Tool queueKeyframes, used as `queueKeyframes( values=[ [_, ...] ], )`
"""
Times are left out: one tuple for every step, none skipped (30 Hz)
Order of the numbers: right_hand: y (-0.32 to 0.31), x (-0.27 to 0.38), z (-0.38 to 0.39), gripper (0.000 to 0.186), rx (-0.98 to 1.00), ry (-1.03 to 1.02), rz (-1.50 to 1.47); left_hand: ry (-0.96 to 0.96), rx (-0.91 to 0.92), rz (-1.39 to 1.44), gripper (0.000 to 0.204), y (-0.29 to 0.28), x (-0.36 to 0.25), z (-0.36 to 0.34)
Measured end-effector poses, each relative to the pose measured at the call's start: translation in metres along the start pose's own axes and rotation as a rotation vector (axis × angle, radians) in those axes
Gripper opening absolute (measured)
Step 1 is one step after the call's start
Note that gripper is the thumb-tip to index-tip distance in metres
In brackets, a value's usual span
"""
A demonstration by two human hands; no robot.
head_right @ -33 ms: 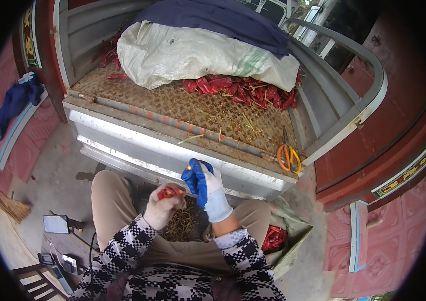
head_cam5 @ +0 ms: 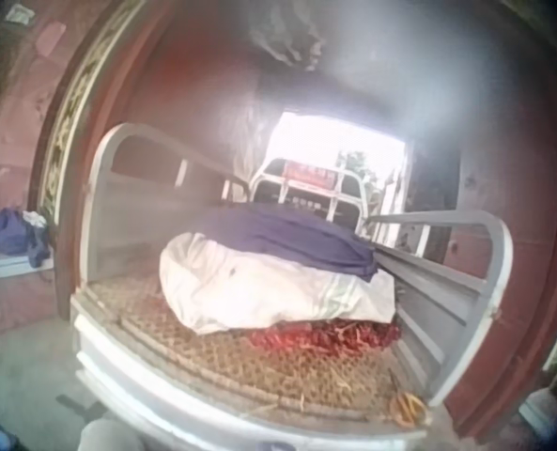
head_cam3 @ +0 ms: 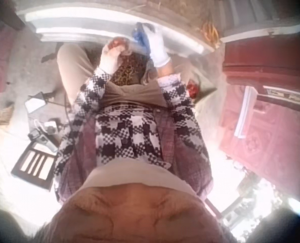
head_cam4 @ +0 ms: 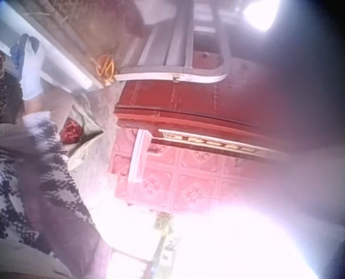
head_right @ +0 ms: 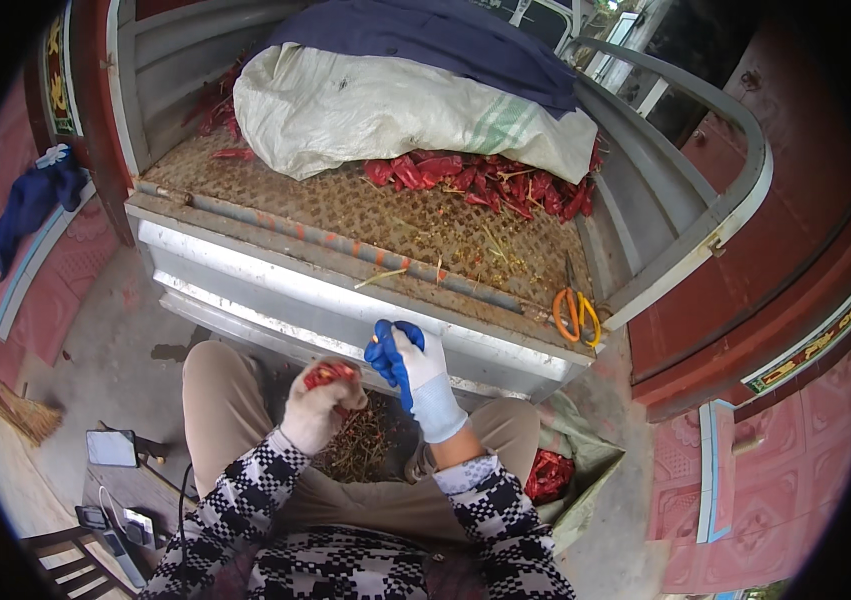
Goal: The person sits at the back of a small truck and uses scissors to trim the stems off red chili peppers. They handle the peppers one at a time, cutting the stems and placing the trimmed peppers into a sack on the ground.
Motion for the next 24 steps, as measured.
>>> queueKeyframes(
  values=[
    [-0.007, 0.009, 0.001, 0.022, 0.015, -0.043, 0.227, -0.028, -0.024, 0.173, 0.016, -0.003, -0.003, -0.005],
    [-0.012, 0.018, 0.004, 0.022, 0.086, -0.072, 0.482, -0.035, -0.011, 0.207, 0.02, -0.002, -0.007, -0.009],
    [-0.016, 0.025, 0.004, 0.023, 0.147, -0.094, 0.711, -0.011, -0.056, 0.18, 0.02, -0.001, -0.007, -0.009],
    [-0.022, 0.033, 0.005, 0.024, 0.191, -0.108, 0.874, -0.031, -0.029, 0.161, 0.021, 0.002, -0.005, -0.008],
    [-0.027, 0.04, 0.004, 0.024, 0.228, -0.12, 0.955, -0.047, 0.001, 0.138, 0.021, 0.003, -0.004, -0.008],
    [-0.034, 0.052, -0.002, 0.024, 0.216, -0.114, 0.971, -0.059, 0.03, 0.125, 0.025, 0.002, -0.002, -0.007],
    [-0.045, 0.066, -0.008, 0.024, 0.185, -0.122, 1.003, -0.072, 0.008, 0.12, 0.03, 0.0, -0.002, -0.007],
    [-0.054, 0.081, -0.017, 0.024, 0.142, -0.131, 1.05, -0.087, 0.028, 0.141, 0.023, 0.002, -0.003, -0.007],
    [-0.067, 0.094, -0.032, 0.025, 0.1, -0.178, 1.136, -0.104, 0.047, 0.157, 0.019, 0.003, -0.004, -0.008],
    [-0.082, 0.108, -0.046, 0.026, 0.052, -0.221, 1.222, -0.11, 0.058, 0.161, 0.019, 0.001, -0.003, -0.01],
    [-0.1, 0.11, -0.072, 0.028, -0.003, -0.287, 1.301, -0.113, 0.065, 0.163, 0.019, -0.002, -0.002, -0.011],
    [-0.12, 0.113, -0.095, 0.03, -0.069, -0.347, 1.386, -0.121, 0.077, 0.169, 0.019, -0.002, -0.001, -0.013],
    [-0.135, 0.117, -0.117, 0.032, -0.152, -0.325, 1.478, -0.134, 0.041, 0.16, 0.019, -0.001, -0.001, -0.013],
    [-0.15, 0.123, -0.137, 0.035, -0.236, -0.295, 1.572, -0.147, 0.035, 0.151, 0.018, -0.001, 0.0, -0.014],
    [-0.159, 0.124, -0.151, 0.039, -0.297, -0.247, 1.667, -0.162, 0.03, 0.139, 0.018, -0.003, 0.002, -0.015],
    [-0.169, 0.126, -0.164, 0.043, -0.355, -0.191, 1.764, -0.171, 0.017, 0.106, 0.018, -0.007, 0.006, -0.016],
    [-0.171, 0.119, -0.184, 0.046, -0.375, -0.151, 1.831, -0.17, -0.003, 0.069, 0.018, -0.015, 0.008, -0.017],
    [-0.169, 0.115, -0.194, 0.046, -0.382, -0.124, 1.881, -0.172, -0.022, 0.029, 0.018, -0.02, 0.009, -0.017],
    [-0.168, 0.112, -0.203, 0.046, -0.388, -0.097, 1.932, -0.175, -0.031, 0.062, 0.017, -0.022, 0.009, -0.017],
    [-0.165, 0.108, -0.211, 0.046, -0.391, -0.069, 1.984, -0.177, -0.042, 0.098, 0.017, -0.025, 0.01, -0.015],
    [-0.165, 0.106, -0.216, 0.045, -0.399, -0.075, 1.982, -0.181, -0.052, 0.134, 0.018, -0.027, 0.01, -0.014],
    [-0.165, 0.104, -0.22, 0.043, -0.41, -0.081, 1.978, -0.191, -0.042, 0.151, 0.018, -0.027, 0.011, -0.015],
    [-0.163, 0.106, -0.219, 0.041, -0.419, -0.08, 1.98, -0.2, -0.057, 0.142, 0.017, -0.025, 0.01, -0.016],
    [-0.165, 0.108, -0.215, 0.04, -0.434, -0.079, 1.953, -0.209, -0.071, 0.134, 0.017, -0.022, 0.008, -0.016]
  ],
)
Point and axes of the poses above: each hand's wrist, its own z-axis away from the middle knuckle, its own y-axis out of the palm, x = y × z, the point moved 7 cm from there along -z, towards the middle knuckle, and after that the axes turned 15 degrees about z, right-handed, at the moved point
